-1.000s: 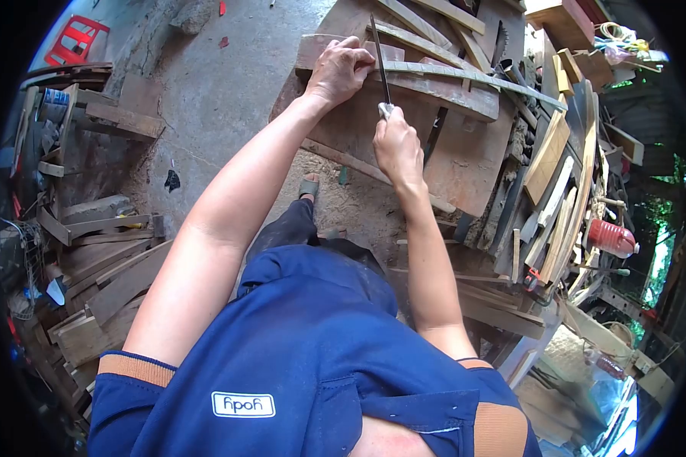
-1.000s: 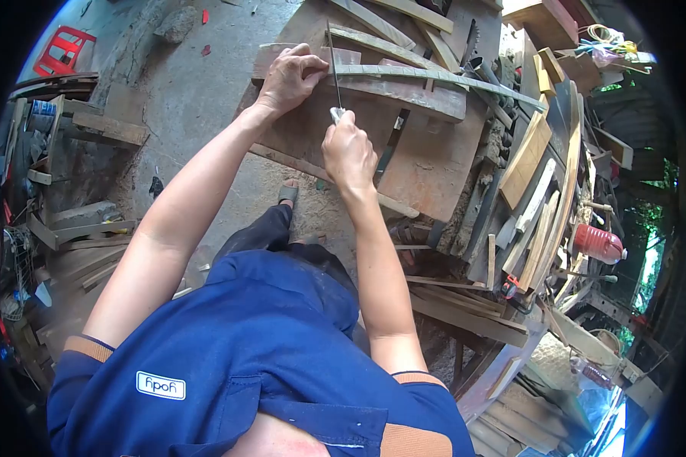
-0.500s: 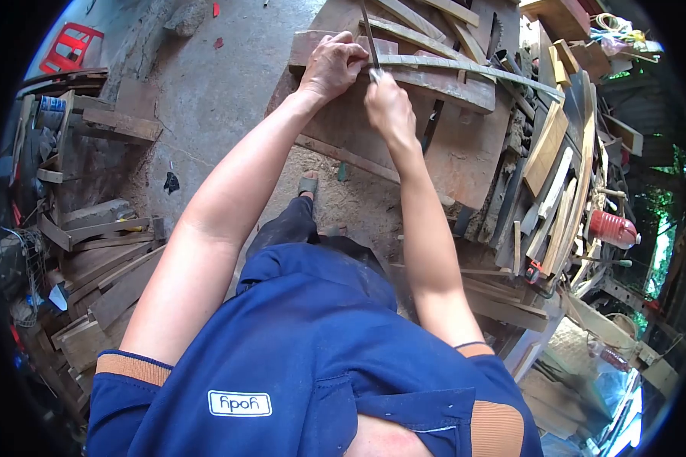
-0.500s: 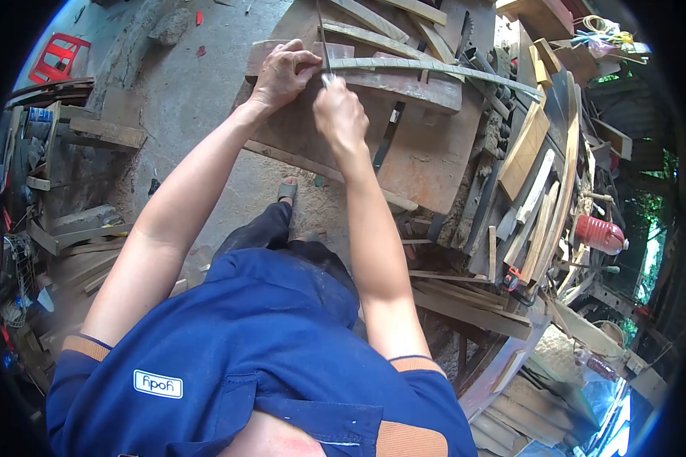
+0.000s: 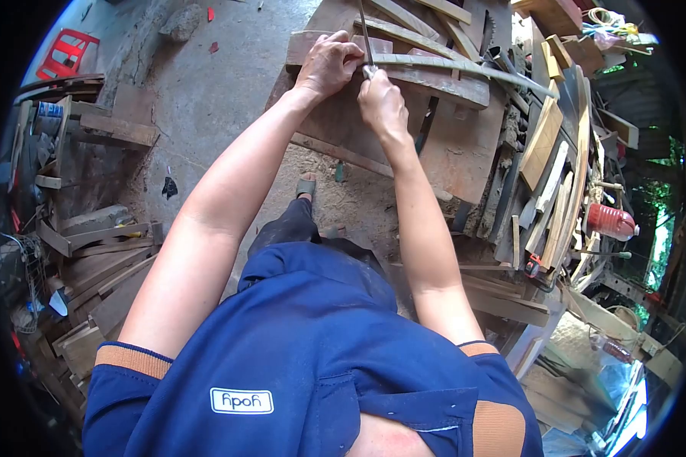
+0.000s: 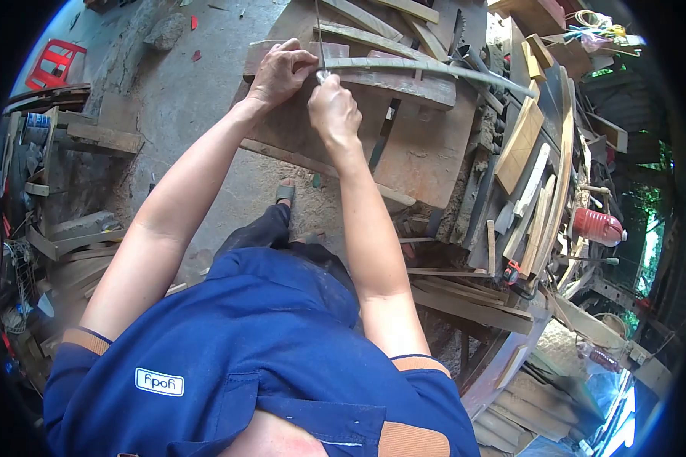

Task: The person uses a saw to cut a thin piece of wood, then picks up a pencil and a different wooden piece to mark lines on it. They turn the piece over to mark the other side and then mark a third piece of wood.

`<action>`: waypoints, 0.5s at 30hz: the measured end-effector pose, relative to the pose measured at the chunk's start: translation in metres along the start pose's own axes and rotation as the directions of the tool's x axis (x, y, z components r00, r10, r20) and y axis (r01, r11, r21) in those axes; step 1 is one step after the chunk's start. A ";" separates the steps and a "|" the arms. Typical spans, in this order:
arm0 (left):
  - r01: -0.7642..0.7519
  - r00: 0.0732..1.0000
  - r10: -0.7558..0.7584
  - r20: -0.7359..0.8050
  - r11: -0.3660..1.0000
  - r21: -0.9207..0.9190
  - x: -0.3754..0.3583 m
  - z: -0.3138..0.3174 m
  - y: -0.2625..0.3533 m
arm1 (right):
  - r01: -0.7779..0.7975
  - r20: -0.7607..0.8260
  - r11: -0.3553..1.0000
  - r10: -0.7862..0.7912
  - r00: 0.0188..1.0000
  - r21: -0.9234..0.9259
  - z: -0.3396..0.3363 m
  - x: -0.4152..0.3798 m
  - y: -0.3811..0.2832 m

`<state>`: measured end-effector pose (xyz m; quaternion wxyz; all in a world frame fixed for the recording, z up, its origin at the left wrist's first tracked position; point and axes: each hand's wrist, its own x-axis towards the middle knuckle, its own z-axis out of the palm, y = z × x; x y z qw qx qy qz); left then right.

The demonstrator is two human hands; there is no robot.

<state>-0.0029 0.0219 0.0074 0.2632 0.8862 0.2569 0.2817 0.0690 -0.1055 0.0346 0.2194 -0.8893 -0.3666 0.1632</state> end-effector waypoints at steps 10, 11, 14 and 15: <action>-0.019 0.999 0.017 -0.036 0.999 -0.044 -0.003 0.001 0.009 | -0.233 0.399 0.883 0.058 0.915 0.408 -0.058 -0.044 0.028; -0.008 0.999 0.006 -0.045 0.999 -0.046 -0.003 0.002 0.010 | -0.247 0.412 0.850 0.039 0.910 0.465 -0.060 -0.044 0.029; -0.062 0.997 0.061 -0.056 0.998 -0.018 -0.004 0.003 0.006 | -0.439 0.558 0.692 0.063 0.828 0.573 -0.060 -0.039 0.034; -0.065 0.996 0.064 -0.061 0.998 -0.018 -0.006 0.003 0.007 | -0.436 0.557 0.694 0.059 0.828 0.573 -0.049 -0.038 0.040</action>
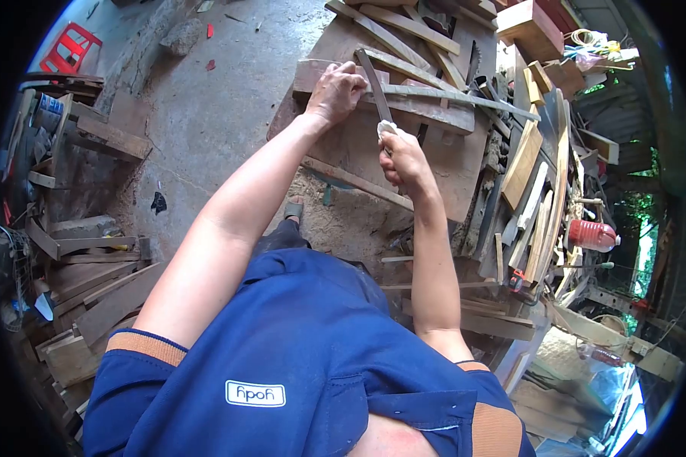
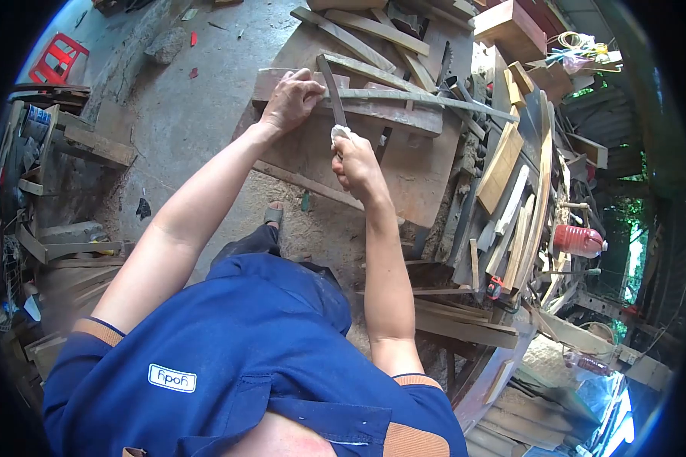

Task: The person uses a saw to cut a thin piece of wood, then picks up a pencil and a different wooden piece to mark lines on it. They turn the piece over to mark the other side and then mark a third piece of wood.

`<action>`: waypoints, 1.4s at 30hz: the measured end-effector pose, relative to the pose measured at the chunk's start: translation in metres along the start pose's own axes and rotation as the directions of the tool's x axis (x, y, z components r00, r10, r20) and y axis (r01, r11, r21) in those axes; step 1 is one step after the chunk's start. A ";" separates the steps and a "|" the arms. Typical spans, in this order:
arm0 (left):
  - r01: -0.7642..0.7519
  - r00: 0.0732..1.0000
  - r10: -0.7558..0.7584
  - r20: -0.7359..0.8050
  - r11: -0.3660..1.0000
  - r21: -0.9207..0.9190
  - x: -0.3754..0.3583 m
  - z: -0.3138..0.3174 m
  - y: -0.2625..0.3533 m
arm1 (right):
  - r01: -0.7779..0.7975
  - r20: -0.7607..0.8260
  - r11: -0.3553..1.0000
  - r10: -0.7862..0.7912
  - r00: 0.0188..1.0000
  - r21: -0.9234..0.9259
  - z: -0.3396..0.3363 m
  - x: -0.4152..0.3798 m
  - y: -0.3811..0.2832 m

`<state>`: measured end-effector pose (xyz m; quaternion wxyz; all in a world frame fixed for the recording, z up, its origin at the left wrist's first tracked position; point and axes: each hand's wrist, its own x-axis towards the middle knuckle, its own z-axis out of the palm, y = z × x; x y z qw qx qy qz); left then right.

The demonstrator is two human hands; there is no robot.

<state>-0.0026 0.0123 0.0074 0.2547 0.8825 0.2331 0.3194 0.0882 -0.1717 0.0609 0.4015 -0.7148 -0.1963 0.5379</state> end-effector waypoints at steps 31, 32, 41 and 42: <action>-0.103 0.993 0.099 0.065 0.992 0.071 -0.026 -0.017 0.019 | 0.234 -0.609 0.709 -0.697 0.379 -0.665 0.015 0.012 0.026; -0.098 0.994 0.091 0.062 0.989 0.108 -0.027 -0.023 0.022 | 0.177 -0.615 0.733 -0.657 0.437 -0.657 0.017 0.010 0.025; -0.119 0.990 0.101 0.100 0.972 0.201 -0.043 -0.017 0.025 | 0.277 -0.581 0.686 -0.722 0.376 -0.673 0.011 0.015 0.016; -0.106 0.991 0.087 0.100 0.973 0.204 -0.043 -0.015 0.027 | 0.330 -0.555 0.658 -0.750 0.359 -0.677 0.014 0.014 0.014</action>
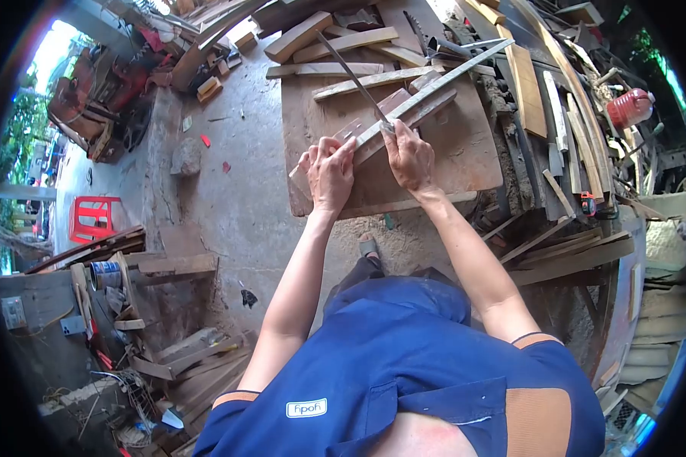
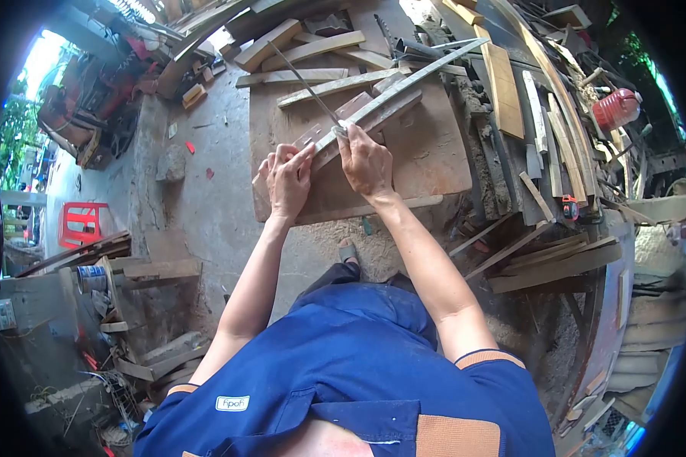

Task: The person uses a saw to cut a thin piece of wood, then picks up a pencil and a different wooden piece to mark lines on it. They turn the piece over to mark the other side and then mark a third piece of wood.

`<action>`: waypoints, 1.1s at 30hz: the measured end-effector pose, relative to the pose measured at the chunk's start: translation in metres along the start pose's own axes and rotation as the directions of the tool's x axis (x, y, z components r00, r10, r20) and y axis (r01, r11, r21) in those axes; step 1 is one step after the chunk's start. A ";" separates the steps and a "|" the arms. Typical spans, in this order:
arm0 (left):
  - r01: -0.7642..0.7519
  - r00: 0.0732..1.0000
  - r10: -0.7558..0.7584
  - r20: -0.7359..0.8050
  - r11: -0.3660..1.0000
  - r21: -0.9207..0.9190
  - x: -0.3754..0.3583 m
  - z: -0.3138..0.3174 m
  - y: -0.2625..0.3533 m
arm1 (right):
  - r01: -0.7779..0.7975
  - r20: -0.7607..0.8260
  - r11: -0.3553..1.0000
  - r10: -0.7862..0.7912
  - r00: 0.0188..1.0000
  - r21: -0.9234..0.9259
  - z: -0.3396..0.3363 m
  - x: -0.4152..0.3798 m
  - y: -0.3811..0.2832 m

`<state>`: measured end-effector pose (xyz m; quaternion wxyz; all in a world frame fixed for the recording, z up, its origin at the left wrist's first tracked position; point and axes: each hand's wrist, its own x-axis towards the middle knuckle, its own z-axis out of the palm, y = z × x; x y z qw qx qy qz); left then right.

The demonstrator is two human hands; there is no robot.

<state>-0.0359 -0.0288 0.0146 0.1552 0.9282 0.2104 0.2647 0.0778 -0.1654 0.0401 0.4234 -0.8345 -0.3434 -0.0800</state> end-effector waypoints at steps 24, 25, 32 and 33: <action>0.197 0.980 -0.193 0.049 0.976 -0.090 0.008 -0.007 0.004 | 0.245 0.125 0.939 -0.220 0.968 -0.243 -0.008 -0.042 -0.013; 0.200 0.979 -0.196 0.050 0.976 -0.090 0.010 -0.009 0.007 | 0.140 0.314 0.944 -0.041 0.949 -0.299 -0.013 -0.041 -0.022; 0.108 0.994 -0.109 0.009 0.988 0.109 0.009 -0.013 0.018 | 0.153 0.451 0.889 0.066 0.890 -0.432 -0.008 -0.044 -0.028; 0.098 0.995 -0.099 0.000 0.986 0.135 0.009 -0.013 0.019 | 0.153 0.452 0.889 0.066 0.890 -0.432 -0.008 -0.044 -0.028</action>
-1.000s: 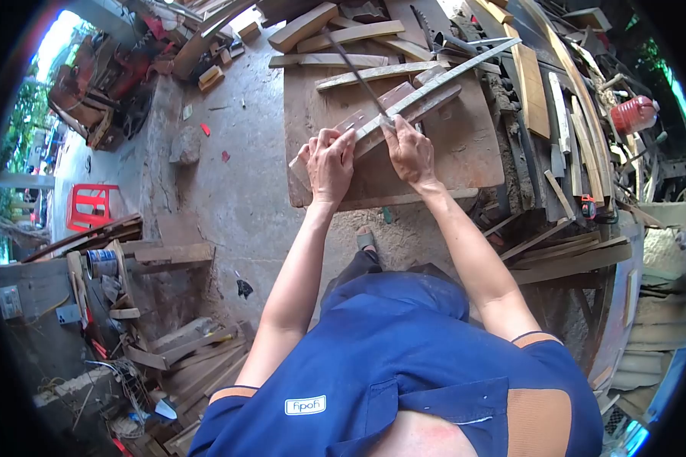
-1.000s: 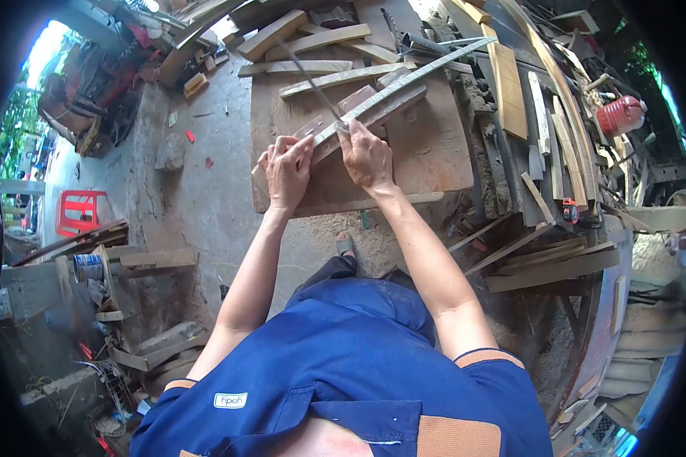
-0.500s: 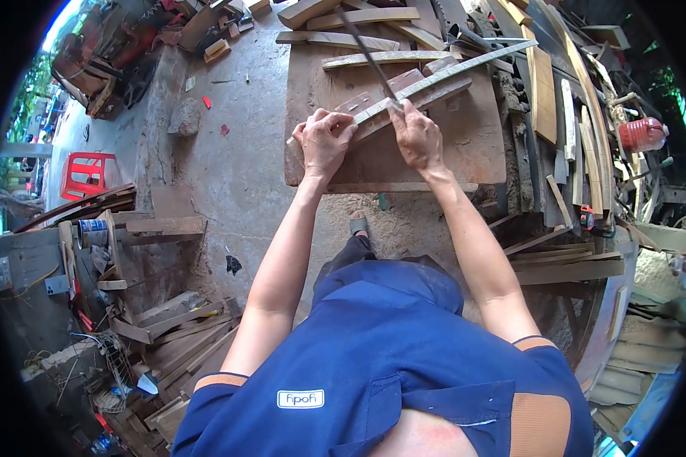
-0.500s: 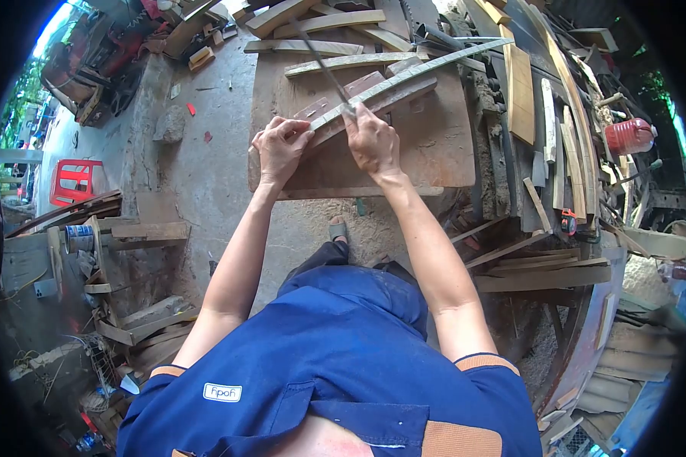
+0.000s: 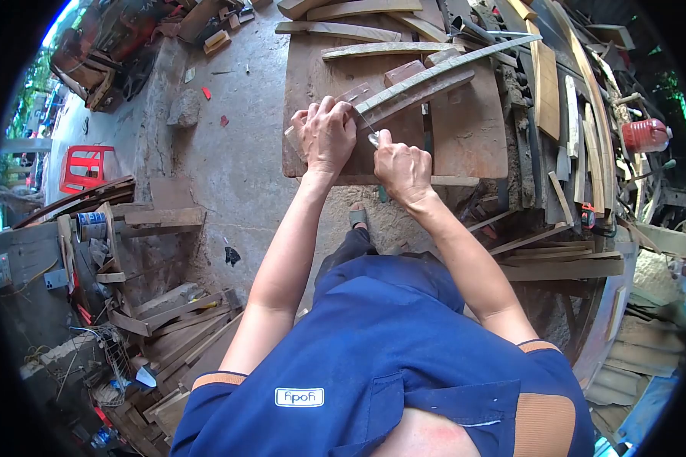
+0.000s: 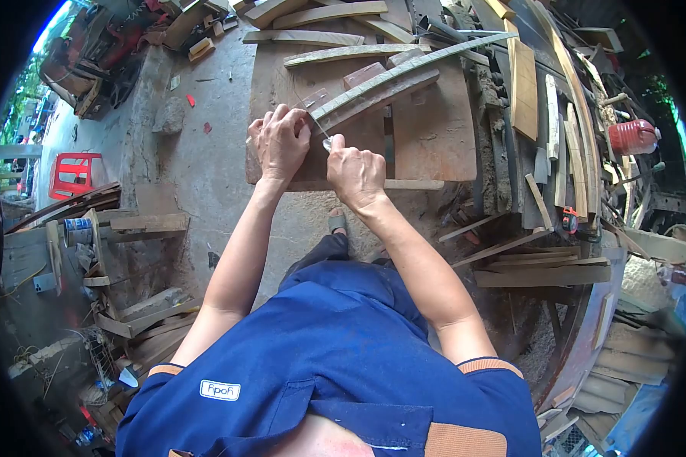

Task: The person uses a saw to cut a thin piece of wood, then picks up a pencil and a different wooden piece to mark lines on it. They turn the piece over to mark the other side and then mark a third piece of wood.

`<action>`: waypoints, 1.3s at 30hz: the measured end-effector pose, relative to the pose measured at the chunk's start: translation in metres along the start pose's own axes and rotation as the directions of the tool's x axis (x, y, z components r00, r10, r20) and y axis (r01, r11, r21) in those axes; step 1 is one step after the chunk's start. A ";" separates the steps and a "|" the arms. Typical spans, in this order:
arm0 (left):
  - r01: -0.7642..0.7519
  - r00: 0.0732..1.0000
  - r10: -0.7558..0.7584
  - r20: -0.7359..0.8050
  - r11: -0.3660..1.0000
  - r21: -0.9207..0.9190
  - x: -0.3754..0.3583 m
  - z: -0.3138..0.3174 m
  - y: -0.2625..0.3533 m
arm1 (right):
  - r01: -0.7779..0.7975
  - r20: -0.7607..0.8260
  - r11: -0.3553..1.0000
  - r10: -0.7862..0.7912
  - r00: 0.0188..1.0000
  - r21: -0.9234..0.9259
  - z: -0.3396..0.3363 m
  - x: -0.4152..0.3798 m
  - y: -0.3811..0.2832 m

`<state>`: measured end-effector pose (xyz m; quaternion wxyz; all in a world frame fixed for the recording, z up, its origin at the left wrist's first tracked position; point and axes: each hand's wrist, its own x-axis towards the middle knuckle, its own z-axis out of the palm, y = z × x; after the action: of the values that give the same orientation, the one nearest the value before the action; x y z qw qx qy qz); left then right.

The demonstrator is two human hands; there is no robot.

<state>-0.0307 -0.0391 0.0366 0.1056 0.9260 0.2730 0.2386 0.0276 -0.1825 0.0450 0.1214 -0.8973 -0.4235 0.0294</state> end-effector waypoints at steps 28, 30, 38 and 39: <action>-0.019 0.988 -0.034 -0.151 0.942 -0.336 -0.007 0.029 -0.018 | -0.078 0.176 0.961 0.031 0.984 0.266 -0.004 0.008 0.005; -0.018 0.987 -0.033 -0.157 0.950 -0.313 -0.009 0.027 -0.017 | -0.069 0.155 0.961 0.027 0.988 0.269 0.002 0.023 0.005; -0.018 0.989 -0.027 -0.146 0.953 -0.303 -0.007 0.026 -0.018 | -0.100 0.193 0.974 0.060 0.979 0.204 -0.008 0.006 -0.003; -0.007 0.988 -0.040 -0.147 0.953 -0.302 -0.008 0.027 -0.020 | -0.091 0.199 0.975 0.050 0.979 0.202 -0.008 0.009 -0.003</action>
<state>-0.0316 -0.0289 0.0036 0.2264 0.8759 0.2484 0.3461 0.0323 -0.1748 0.0539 0.1726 -0.8869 -0.3953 0.1651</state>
